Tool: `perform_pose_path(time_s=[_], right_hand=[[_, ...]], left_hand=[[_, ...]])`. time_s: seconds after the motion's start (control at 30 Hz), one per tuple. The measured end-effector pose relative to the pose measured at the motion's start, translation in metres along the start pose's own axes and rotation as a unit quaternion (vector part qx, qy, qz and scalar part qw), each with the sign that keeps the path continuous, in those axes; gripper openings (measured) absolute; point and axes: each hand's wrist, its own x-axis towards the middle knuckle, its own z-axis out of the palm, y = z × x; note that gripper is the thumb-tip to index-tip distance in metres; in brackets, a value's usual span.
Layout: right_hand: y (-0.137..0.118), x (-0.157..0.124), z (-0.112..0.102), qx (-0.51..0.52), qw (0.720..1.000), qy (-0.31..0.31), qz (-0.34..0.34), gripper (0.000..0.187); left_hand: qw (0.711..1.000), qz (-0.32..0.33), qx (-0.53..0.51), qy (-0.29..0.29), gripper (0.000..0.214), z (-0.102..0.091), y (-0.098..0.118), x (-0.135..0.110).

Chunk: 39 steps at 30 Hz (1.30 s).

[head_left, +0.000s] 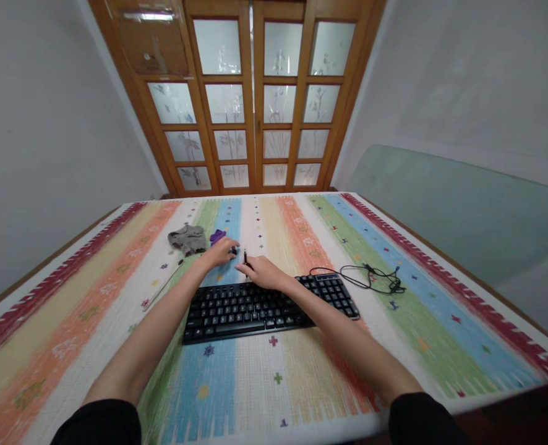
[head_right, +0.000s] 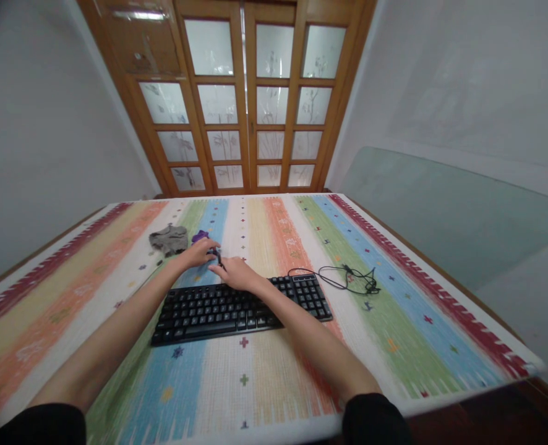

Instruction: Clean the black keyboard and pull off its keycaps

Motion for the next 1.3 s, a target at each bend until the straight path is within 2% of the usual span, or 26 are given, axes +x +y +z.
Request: perform_pose_path(time_s=[0.13,0.2,0.33,0.47,0.7,0.8,0.9,1.07,1.2,1.3], right_hand=[[0.015,0.010,-0.002,0.121,0.988,-0.031,0.094,0.050],[0.019,0.010,-0.003,0.156,0.981,-0.039,0.106,0.051],[0.017,0.001,-0.007,0.154,0.987,-0.038,0.039,0.044],[0.007,-0.012,-0.011,0.087,0.995,-0.022,-0.041,0.030],[-0.009,-0.028,-0.005,-0.011,0.994,-0.014,-0.104,0.032],[-0.008,-0.025,-0.001,-0.018,0.995,0.002,-0.098,0.035],[0.001,-0.013,-0.001,0.017,0.998,0.015,-0.056,0.038],[0.018,0.010,-0.003,0.086,0.996,-0.035,-0.013,0.049],[0.027,0.019,-0.002,0.124,0.990,-0.059,0.014,0.053],[0.032,0.019,-0.002,0.170,0.983,-0.040,0.059,0.055]], left_hand=[[1.000,0.005,0.002,0.011,0.037,-0.002,-0.002,-0.005],[1.000,0.007,0.002,0.011,0.037,-0.005,-0.002,-0.010],[1.000,0.002,0.014,0.010,0.035,-0.013,0.001,-0.018],[0.999,-0.001,0.027,0.020,0.032,-0.019,0.006,-0.025],[0.997,0.028,0.031,0.059,0.023,-0.023,0.021,-0.038],[0.997,0.040,0.026,0.067,0.020,-0.028,0.029,-0.042],[0.997,0.058,0.000,0.054,0.018,-0.031,0.037,-0.045],[0.998,0.049,-0.039,-0.009,0.014,-0.032,0.054,-0.051],[0.993,0.037,-0.089,-0.070,0.022,-0.034,0.070,-0.057],[0.986,0.010,-0.141,-0.088,0.031,-0.038,0.081,-0.061]])
